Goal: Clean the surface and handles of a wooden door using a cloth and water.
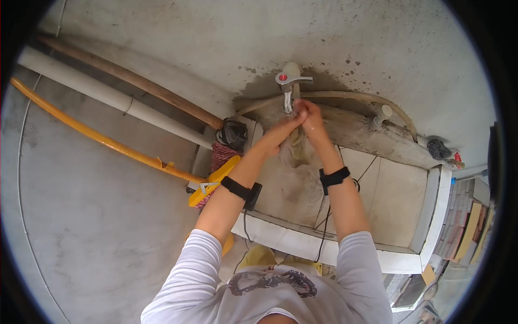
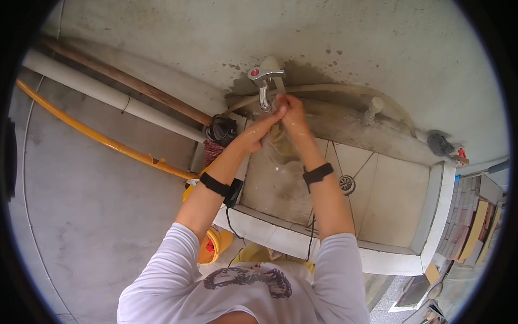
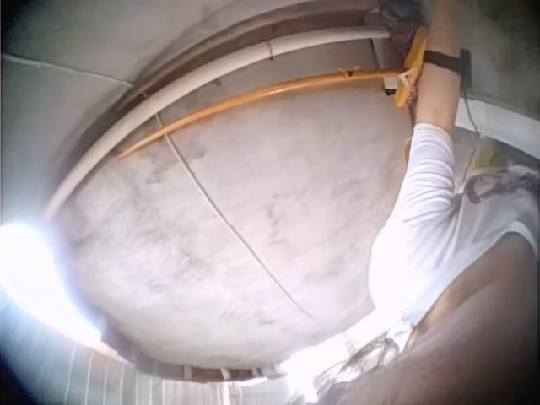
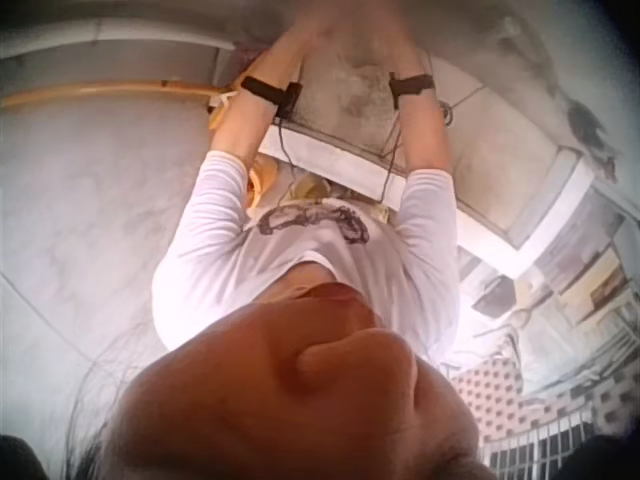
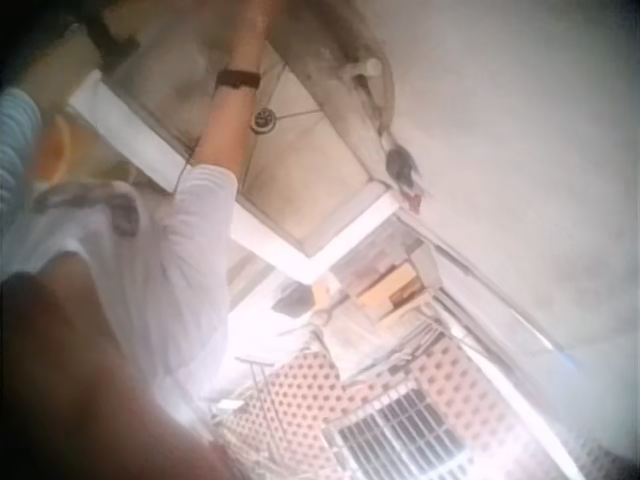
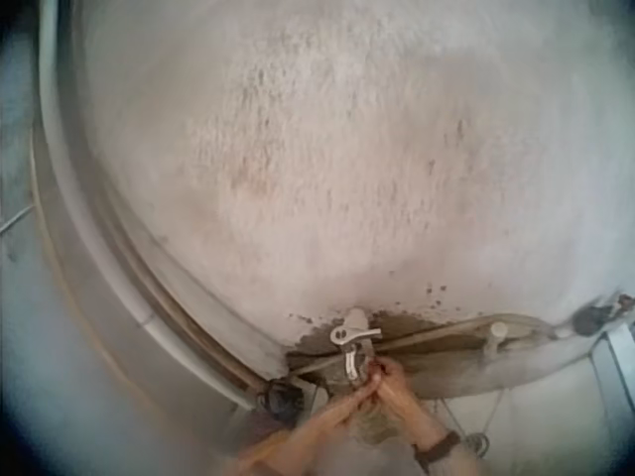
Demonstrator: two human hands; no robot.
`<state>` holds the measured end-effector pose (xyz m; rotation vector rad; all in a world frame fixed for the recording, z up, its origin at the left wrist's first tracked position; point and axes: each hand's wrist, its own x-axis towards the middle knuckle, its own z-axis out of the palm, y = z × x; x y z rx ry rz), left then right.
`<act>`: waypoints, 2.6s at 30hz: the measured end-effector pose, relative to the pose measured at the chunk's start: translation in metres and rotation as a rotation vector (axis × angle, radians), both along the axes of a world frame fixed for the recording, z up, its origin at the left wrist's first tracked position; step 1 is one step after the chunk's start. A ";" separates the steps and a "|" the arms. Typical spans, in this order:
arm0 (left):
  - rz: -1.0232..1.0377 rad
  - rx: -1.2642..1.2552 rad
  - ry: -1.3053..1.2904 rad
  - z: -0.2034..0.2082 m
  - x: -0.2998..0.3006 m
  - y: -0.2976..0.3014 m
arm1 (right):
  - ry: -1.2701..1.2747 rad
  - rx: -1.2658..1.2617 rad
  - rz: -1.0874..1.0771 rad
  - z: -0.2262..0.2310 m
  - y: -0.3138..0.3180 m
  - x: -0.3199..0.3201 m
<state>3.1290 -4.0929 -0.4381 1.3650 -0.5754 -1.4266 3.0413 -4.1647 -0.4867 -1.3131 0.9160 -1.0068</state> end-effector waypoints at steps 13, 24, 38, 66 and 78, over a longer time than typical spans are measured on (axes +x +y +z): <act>0.080 -0.115 0.370 -0.010 0.014 0.016 | -0.741 1.011 -0.020 -0.095 0.057 -0.015; 0.221 0.124 0.427 -0.092 0.016 0.022 | 0.549 -0.282 -0.394 -0.029 0.070 0.019; 0.089 -0.018 -0.042 -0.017 -0.016 0.012 | 0.311 -0.328 0.062 -0.099 0.060 -0.041; 0.161 0.104 1.203 -0.016 -0.033 0.038 | -0.538 0.427 0.266 -0.082 0.031 -0.070; -0.181 0.199 0.715 -0.028 0.003 0.072 | -0.387 0.581 0.253 -0.028 0.012 -0.017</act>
